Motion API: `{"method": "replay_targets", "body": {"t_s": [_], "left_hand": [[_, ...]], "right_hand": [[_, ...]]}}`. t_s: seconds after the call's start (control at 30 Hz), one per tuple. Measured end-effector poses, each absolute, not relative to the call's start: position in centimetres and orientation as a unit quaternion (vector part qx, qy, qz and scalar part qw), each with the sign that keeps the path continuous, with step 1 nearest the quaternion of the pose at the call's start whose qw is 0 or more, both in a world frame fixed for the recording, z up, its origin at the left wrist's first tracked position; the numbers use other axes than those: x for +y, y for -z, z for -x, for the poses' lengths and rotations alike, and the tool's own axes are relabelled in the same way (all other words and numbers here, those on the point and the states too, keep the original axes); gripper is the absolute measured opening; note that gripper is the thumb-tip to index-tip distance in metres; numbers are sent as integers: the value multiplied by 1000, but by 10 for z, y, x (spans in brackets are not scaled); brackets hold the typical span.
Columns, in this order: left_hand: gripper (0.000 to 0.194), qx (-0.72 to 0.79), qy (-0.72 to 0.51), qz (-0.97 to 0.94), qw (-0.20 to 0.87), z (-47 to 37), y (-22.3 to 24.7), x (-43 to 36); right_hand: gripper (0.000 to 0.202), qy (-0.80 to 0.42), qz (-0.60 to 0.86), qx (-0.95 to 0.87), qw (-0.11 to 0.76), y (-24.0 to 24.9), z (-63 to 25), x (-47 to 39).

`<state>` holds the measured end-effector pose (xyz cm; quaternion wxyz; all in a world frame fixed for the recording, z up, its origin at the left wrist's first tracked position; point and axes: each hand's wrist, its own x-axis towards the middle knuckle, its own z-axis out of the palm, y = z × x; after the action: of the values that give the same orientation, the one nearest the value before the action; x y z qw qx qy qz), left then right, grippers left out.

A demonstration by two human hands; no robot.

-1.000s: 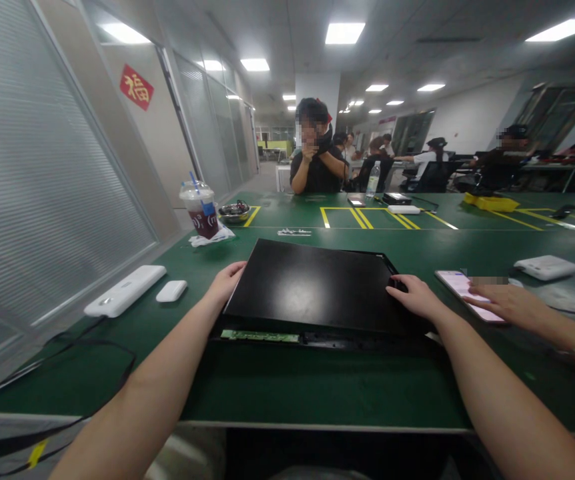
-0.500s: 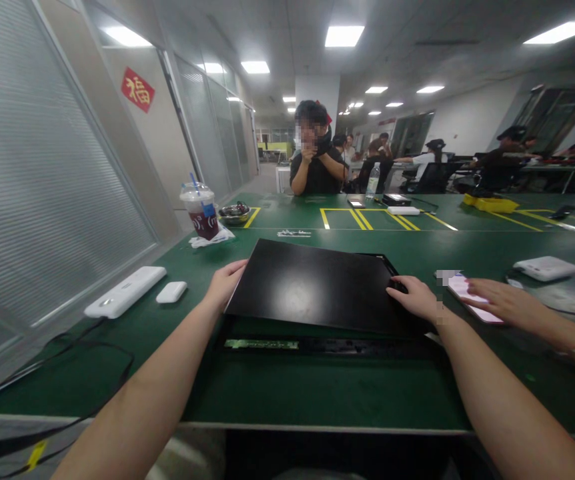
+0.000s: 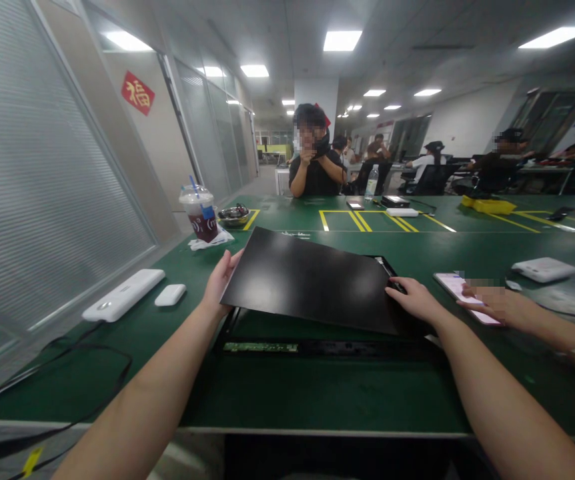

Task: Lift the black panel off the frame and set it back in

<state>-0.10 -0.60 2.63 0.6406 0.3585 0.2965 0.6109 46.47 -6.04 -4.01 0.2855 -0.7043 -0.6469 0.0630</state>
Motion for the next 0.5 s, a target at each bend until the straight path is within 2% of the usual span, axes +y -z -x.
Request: {"method": "replay_targets", "body": {"t_s": [0.17,0.37,0.5], "left_hand": [[43,270,-614,-409,619,8,-21,-4],[35,290,-635,-417,582,6,-25,-6],[40,279,-624,-446,578,3,-32,-11]], "right_hand": [[52,-85,726,-641,234,39,-429,-25],[49,-67,730,-649,201,41,-435,-25],[48,-63,735,-643,206,42,-434,-23]]}}
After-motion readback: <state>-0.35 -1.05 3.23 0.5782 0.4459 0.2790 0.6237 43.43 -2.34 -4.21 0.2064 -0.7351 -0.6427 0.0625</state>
